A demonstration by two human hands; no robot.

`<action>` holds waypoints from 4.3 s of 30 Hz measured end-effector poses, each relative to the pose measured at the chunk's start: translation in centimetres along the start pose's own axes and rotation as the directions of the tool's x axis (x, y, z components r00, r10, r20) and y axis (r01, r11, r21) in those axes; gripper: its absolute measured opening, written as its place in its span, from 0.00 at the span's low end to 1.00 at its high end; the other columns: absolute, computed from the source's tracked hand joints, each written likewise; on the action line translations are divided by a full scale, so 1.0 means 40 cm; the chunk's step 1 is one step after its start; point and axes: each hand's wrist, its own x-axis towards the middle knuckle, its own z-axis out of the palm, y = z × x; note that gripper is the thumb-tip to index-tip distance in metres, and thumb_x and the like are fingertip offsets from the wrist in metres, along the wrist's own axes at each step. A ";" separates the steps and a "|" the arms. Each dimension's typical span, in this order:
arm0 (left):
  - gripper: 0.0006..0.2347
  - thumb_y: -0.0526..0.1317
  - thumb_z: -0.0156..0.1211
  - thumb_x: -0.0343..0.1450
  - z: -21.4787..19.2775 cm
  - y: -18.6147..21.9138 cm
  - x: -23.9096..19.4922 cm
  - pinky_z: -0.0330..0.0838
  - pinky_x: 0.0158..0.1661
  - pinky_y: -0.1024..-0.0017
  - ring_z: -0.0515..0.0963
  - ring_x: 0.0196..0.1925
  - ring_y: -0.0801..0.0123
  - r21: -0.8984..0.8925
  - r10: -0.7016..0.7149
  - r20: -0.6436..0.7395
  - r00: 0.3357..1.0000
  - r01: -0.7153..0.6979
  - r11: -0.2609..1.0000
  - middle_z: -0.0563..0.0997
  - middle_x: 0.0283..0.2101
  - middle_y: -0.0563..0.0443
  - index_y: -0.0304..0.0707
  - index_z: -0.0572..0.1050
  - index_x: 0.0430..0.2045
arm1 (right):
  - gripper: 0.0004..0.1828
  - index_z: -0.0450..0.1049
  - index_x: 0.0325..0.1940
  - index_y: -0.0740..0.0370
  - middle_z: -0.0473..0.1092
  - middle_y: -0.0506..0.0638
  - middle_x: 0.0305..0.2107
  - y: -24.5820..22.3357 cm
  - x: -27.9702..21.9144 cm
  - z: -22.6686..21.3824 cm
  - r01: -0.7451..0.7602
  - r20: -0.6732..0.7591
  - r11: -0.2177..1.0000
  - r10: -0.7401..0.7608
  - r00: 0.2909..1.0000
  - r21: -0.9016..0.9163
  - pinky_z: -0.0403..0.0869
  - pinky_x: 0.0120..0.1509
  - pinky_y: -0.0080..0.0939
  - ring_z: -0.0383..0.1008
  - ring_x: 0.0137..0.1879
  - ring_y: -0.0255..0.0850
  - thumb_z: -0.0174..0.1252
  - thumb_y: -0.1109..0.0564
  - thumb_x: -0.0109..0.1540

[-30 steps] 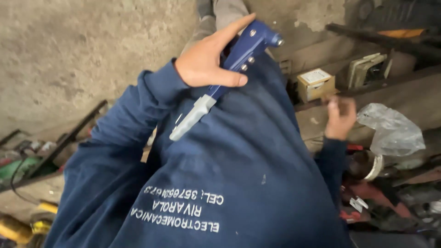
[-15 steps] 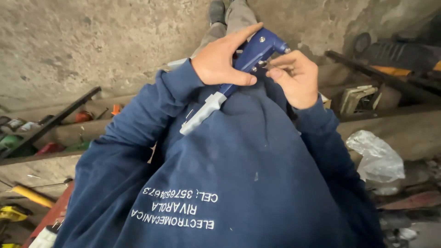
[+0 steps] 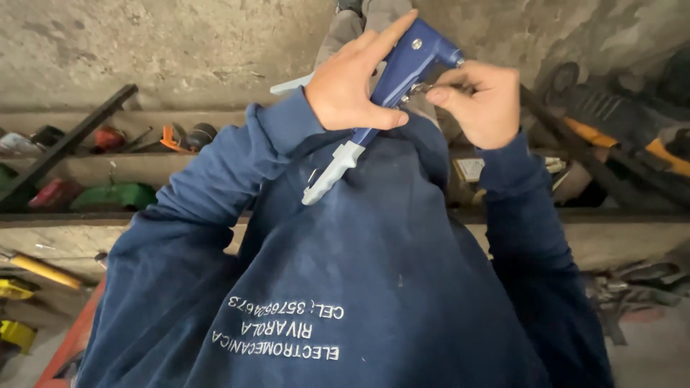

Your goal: Adjusting a control panel and inspecting a manual riveting tool

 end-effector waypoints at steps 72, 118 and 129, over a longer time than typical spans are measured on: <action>0.39 0.44 0.65 0.62 -0.920 -0.193 -0.163 0.72 0.52 0.69 0.77 0.50 0.57 -0.313 -0.221 -0.890 0.400 -0.181 0.932 0.75 0.54 0.45 0.46 0.56 0.72 | 0.17 0.77 0.34 0.75 0.67 0.49 0.18 -0.901 1.126 0.667 0.713 0.838 0.619 -0.157 0.523 -0.329 0.64 0.29 0.34 0.60 0.24 0.35 0.73 0.56 0.60; 0.25 0.36 0.56 0.75 -1.070 -0.192 -0.017 0.68 0.54 0.74 0.74 0.47 0.66 -0.162 -0.404 -0.555 -0.727 -0.382 0.910 0.75 0.47 0.47 0.44 0.60 0.69 | 0.23 0.64 0.22 0.70 0.59 0.50 0.17 -1.122 1.414 1.101 0.775 0.881 0.533 0.109 -0.461 0.339 0.58 0.31 0.40 0.51 0.24 0.41 0.64 0.59 0.68; 0.22 0.32 0.63 0.70 -1.071 -0.170 -0.065 0.72 0.61 0.69 0.76 0.54 0.64 -0.127 -0.391 -0.429 -0.814 -0.374 0.919 0.74 0.52 0.47 0.45 0.69 0.60 | 0.27 0.63 0.23 0.64 0.60 0.43 0.21 -0.988 1.338 1.023 0.598 0.984 0.796 0.166 -0.068 -0.093 0.60 0.35 0.33 0.54 0.30 0.32 0.49 0.48 0.73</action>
